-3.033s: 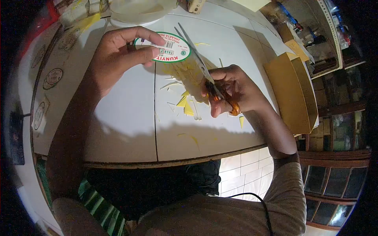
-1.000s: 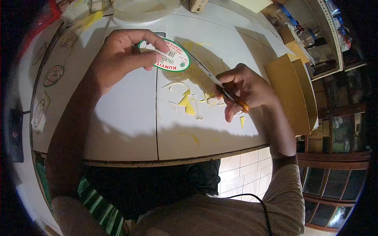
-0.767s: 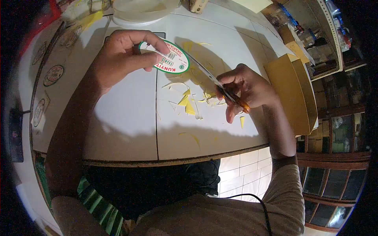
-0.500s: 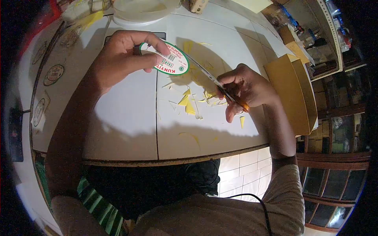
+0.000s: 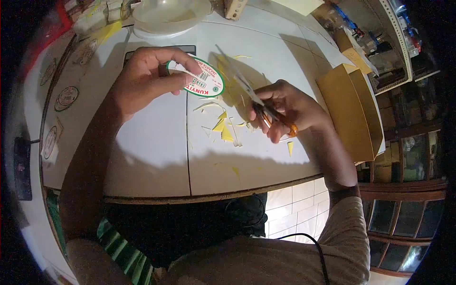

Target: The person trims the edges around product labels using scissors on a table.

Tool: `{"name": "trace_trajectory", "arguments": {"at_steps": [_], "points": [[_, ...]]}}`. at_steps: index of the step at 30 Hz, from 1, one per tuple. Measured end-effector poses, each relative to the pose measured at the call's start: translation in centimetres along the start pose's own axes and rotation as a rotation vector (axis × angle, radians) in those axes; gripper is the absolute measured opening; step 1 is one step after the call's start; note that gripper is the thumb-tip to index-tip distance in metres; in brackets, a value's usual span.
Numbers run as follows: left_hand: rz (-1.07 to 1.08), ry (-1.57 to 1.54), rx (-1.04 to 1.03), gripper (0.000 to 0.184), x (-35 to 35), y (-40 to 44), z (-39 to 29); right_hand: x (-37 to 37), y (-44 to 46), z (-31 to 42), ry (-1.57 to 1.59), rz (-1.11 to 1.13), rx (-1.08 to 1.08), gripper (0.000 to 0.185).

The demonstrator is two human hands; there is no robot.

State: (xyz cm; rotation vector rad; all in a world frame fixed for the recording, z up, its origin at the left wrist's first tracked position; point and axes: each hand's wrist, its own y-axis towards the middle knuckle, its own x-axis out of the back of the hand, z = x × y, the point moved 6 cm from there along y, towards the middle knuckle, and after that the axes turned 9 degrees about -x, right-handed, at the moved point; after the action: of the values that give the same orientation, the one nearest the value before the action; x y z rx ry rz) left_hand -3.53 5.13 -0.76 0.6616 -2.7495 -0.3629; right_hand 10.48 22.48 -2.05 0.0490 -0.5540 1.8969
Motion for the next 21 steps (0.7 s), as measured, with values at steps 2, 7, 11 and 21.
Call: {"name": "trace_trajectory", "arguments": {"at_steps": [2, 7, 11, 21], "points": [[0.015, -0.007, 0.005, 0.019, -0.2, 0.0, -0.1, -0.6, 0.1, 0.1, -0.004, 0.002, -0.014, 0.059], [0.069, 0.004, 0.003, 0.019, -0.6, -0.1, 0.3, -1.7, 0.2, 0.8, -0.047, 0.022, 0.006, 0.052], [0.108, -0.046, -0.016, 0.019, -0.9, -0.1, 0.2, -2.1, 0.3, 0.9, -0.062, 0.021, -0.058, 0.050], [0.163, -0.022, 0.027, 0.017, -1.3, -0.2, 0.3, -2.3, 0.5, 1.2, -0.177, -0.020, -0.040, 0.052]]}}
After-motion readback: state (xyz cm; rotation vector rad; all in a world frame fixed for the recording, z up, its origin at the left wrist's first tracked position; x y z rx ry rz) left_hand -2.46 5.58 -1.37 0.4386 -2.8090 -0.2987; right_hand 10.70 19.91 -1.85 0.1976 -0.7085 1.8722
